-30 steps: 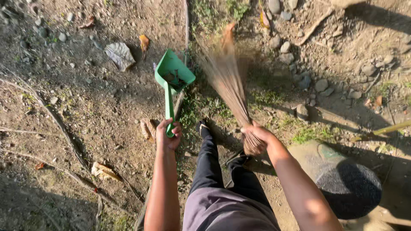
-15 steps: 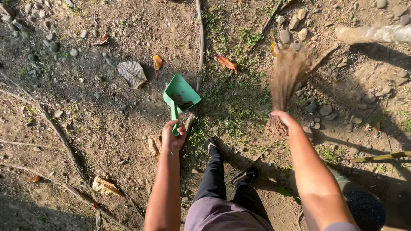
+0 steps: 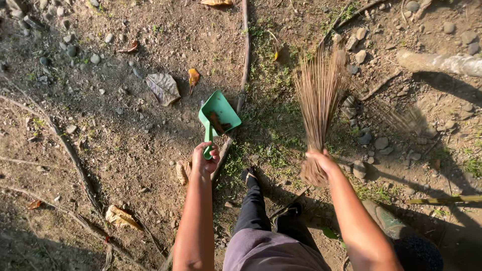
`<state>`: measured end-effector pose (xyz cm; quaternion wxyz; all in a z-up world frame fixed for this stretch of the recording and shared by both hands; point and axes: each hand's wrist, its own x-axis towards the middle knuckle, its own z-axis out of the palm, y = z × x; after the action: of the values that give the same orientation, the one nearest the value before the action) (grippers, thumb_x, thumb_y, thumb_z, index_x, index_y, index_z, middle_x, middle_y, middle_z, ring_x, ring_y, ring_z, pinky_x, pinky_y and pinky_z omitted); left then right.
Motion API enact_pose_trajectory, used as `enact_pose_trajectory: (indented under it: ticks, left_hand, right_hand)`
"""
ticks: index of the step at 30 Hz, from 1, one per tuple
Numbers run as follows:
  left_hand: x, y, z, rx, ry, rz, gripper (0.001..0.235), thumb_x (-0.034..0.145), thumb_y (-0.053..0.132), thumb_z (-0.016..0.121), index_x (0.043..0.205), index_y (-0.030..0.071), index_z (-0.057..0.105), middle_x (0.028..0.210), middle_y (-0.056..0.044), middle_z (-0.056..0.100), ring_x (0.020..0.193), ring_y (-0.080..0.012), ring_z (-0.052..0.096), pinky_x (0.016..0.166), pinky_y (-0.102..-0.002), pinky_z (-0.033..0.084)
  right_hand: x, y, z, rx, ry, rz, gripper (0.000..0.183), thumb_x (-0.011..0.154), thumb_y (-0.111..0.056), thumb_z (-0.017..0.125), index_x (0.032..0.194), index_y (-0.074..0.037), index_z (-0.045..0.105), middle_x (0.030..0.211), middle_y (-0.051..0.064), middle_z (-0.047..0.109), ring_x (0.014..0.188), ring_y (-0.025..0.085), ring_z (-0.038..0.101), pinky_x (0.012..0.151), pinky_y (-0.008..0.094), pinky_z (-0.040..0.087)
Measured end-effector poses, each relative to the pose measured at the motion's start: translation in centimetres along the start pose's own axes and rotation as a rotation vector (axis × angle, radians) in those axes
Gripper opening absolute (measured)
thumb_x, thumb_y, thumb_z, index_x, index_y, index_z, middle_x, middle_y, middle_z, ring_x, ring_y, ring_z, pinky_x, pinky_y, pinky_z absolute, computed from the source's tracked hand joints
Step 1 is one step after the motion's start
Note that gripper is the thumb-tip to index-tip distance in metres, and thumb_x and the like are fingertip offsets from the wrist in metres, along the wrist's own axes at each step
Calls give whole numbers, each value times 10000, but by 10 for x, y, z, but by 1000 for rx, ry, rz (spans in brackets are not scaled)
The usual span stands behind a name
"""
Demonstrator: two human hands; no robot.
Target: The person sweeps dry leaves and dirt from a gravel and dirt ground into a green dustpan and then empties the debris into a black trash bin.
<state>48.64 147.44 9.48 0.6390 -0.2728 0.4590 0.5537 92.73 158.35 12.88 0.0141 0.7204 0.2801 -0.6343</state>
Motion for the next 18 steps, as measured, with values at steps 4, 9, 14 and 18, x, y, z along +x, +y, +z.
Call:
enact_pose_trajectory:
  ticks: [4,9,14,18]
  left_hand:
    - [-5,-6,-5,-69,8,-1,202,930,139,560,1007,47,396,686,-44,537,455,-111,506,356,-228,413]
    - [-30,-10,12,0,-6,98,261,918,78,574,1124,19,425,692,-21,520,456,-91,491,347,-211,403]
    - [-46,-20,42,-183,-154,16,273,902,96,610,1076,66,401,693,-19,512,482,-103,511,375,-230,433]
    - [-15,-15,116,-191,-203,3,281,875,136,640,1049,70,429,722,-26,531,506,-100,513,403,-244,423]
  right_hand:
    - [37,-61,74,-49,-363,12,1060,757,-265,769,1591,-126,130,1312,272,572,1168,405,596,1027,584,483]
    - [-12,-76,23,-40,-671,83,1238,727,-183,762,1648,-236,-63,1401,445,511,1168,592,556,981,672,457]
    - [-8,-71,-67,-443,-284,-378,1271,684,-198,898,1587,-3,25,1569,262,361,1373,319,508,1093,433,459]
    - [57,-147,-168,-107,-147,-124,1314,645,-216,805,1630,-68,-52,1552,266,406,1174,505,620,966,562,548]
